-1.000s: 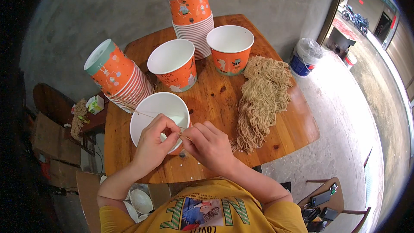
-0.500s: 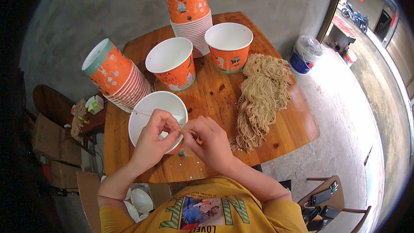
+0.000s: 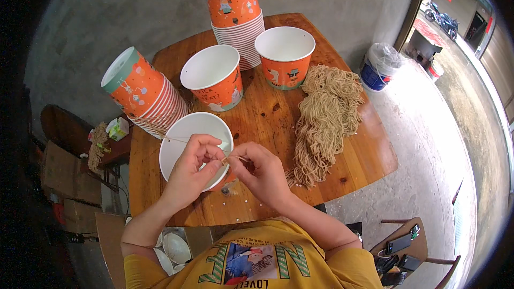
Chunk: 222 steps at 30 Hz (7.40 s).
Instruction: Tying thin fiber strings to the pre-punched holes on the rims of paper bowls.
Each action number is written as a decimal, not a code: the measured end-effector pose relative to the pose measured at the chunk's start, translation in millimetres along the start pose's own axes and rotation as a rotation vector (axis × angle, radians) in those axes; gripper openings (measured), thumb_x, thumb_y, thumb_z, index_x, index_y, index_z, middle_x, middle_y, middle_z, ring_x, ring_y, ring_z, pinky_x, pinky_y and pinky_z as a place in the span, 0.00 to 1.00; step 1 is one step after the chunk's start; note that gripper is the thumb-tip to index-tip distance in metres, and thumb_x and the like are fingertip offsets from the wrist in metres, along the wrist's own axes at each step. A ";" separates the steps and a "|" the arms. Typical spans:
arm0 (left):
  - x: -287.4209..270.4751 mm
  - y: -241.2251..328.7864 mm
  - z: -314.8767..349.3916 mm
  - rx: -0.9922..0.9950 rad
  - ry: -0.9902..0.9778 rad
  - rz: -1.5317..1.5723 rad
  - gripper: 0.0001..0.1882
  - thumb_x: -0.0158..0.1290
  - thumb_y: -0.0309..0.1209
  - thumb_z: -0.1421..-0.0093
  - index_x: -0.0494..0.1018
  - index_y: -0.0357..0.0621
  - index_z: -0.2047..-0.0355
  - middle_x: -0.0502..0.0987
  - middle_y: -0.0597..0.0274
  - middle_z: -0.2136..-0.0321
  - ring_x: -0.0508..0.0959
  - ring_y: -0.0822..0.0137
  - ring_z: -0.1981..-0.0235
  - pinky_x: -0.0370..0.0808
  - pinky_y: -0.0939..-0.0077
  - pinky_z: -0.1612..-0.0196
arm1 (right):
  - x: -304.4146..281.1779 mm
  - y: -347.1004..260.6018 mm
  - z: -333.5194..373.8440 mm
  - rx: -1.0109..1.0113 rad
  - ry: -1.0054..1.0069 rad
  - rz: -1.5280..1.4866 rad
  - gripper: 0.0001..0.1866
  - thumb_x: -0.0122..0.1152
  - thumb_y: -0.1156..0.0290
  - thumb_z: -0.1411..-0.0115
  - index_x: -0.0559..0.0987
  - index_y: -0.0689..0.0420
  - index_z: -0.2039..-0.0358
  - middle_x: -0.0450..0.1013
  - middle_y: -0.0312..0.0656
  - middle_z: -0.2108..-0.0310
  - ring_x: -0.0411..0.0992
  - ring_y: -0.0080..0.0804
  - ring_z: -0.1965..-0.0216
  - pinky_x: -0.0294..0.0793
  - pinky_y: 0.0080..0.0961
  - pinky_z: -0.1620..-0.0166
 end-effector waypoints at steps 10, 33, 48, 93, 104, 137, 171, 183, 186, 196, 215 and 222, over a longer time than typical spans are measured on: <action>-1.5 19.2 13.0 0.202 0.167 -0.429 0.14 0.49 0.18 0.42 0.65 0.39 0.55 0.70 0.58 0.67 0.75 0.64 0.66 0.73 0.72 0.59 | -1.3 -2.8 2.6 -0.070 0.014 0.095 0.05 0.62 0.77 0.43 0.76 0.59 0.66 0.73 0.38 0.70 0.71 0.23 0.73 0.72 0.19 0.71; 10.9 16.7 14.5 0.109 0.114 -0.288 0.06 0.51 0.21 0.40 0.66 0.38 0.64 0.73 0.57 0.70 0.77 0.63 0.70 0.74 0.71 0.65 | 3.1 -9.2 6.1 -0.406 0.064 0.289 0.08 0.64 0.80 0.48 0.76 0.56 0.68 0.71 0.36 0.75 0.67 0.27 0.77 0.68 0.21 0.74; 3.0 7.0 2.8 -0.099 0.006 0.247 0.08 0.51 0.21 0.39 0.67 0.41 0.59 0.71 0.69 0.68 0.71 0.79 0.65 0.69 0.84 0.59 | -0.3 -1.8 6.9 -0.114 0.002 0.071 0.04 0.60 0.77 0.41 0.75 0.59 0.66 0.71 0.35 0.70 0.68 0.21 0.72 0.69 0.18 0.69; -5.6 17.3 6.7 -0.053 0.033 -0.249 0.06 0.53 0.28 0.40 0.69 0.40 0.66 0.72 0.62 0.69 0.72 0.72 0.72 0.71 0.76 0.68 | 1.7 4.1 1.5 0.216 -0.084 -0.412 0.05 0.58 0.71 0.37 0.76 0.58 0.64 0.69 0.24 0.71 0.61 0.09 0.71 0.60 0.11 0.68; -12.9 20.9 -11.2 -0.017 -0.127 -0.244 0.06 0.53 0.29 0.39 0.70 0.38 0.67 0.70 0.63 0.70 0.71 0.72 0.70 0.70 0.77 0.64 | -2.3 -4.4 0.4 0.244 -0.152 -0.364 0.06 0.57 0.72 0.36 0.75 0.62 0.63 0.72 0.28 0.68 0.67 0.11 0.66 0.67 0.13 0.60; 3.2 24.4 16.3 0.254 0.047 -0.579 0.06 0.55 0.26 0.43 0.68 0.41 0.68 0.69 0.58 0.71 0.74 0.54 0.68 0.73 0.60 0.67 | 0.0 -3.0 1.8 0.236 -0.102 -0.295 0.05 0.58 0.70 0.37 0.76 0.58 0.65 0.69 0.25 0.72 0.61 0.10 0.72 0.62 0.11 0.68; 3.2 15.5 11.6 0.018 0.051 -0.220 0.10 0.53 0.23 0.40 0.66 0.40 0.59 0.72 0.60 0.73 0.75 0.66 0.73 0.72 0.71 0.70 | 2.1 -7.4 1.4 0.284 -0.106 -0.324 0.07 0.57 0.71 0.35 0.76 0.62 0.63 0.71 0.27 0.69 0.65 0.11 0.68 0.66 0.13 0.62; -6.9 14.4 3.0 -0.055 -0.069 -0.186 0.11 0.53 0.26 0.39 0.68 0.39 0.57 0.71 0.64 0.73 0.71 0.73 0.73 0.71 0.77 0.67 | -3.8 -7.7 -3.7 0.195 -0.163 -0.158 0.03 0.59 0.77 0.38 0.76 0.60 0.65 0.70 0.26 0.70 0.62 0.08 0.71 0.64 0.09 0.67; -7.1 16.7 2.0 -0.050 -0.092 -0.223 0.09 0.53 0.25 0.40 0.69 0.39 0.59 0.71 0.64 0.73 0.71 0.72 0.73 0.71 0.77 0.67 | -1.1 -7.7 -2.8 0.123 -0.148 -0.087 0.03 0.60 0.77 0.39 0.75 0.60 0.66 0.67 0.26 0.74 0.61 0.10 0.74 0.63 0.12 0.71; -6.3 18.0 5.4 0.147 -0.029 -0.382 0.07 0.54 0.22 0.45 0.67 0.41 0.67 0.69 0.59 0.73 0.72 0.60 0.71 0.70 0.67 0.68 | -0.6 -24.3 0.3 -0.250 -0.094 0.333 0.07 0.65 0.79 0.46 0.76 0.57 0.67 0.69 0.34 0.76 0.63 0.19 0.80 0.65 0.17 0.75; 0.1 16.8 12.0 0.195 0.108 -0.384 0.07 0.54 0.19 0.46 0.67 0.40 0.69 0.69 0.57 0.72 0.74 0.58 0.70 0.71 0.68 0.67 | 4.2 -16.8 4.8 -0.510 0.002 0.513 0.10 0.69 0.78 0.51 0.74 0.55 0.72 0.70 0.34 0.79 0.65 0.29 0.81 0.65 0.26 0.78; 0.6 14.6 10.6 0.192 0.091 -0.356 0.07 0.53 0.17 0.46 0.67 0.38 0.69 0.72 0.59 0.69 0.75 0.64 0.67 0.73 0.74 0.62 | 3.7 -12.8 5.1 -0.495 -0.006 0.485 0.10 0.69 0.78 0.51 0.74 0.56 0.72 0.71 0.35 0.79 0.66 0.29 0.81 0.65 0.26 0.78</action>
Point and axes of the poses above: each hand's wrist, its own z-axis away from the middle knuckle, its own x-axis out of the palm, y = z × x, the point moved 2 cm from there along -z, towards the middle knuckle
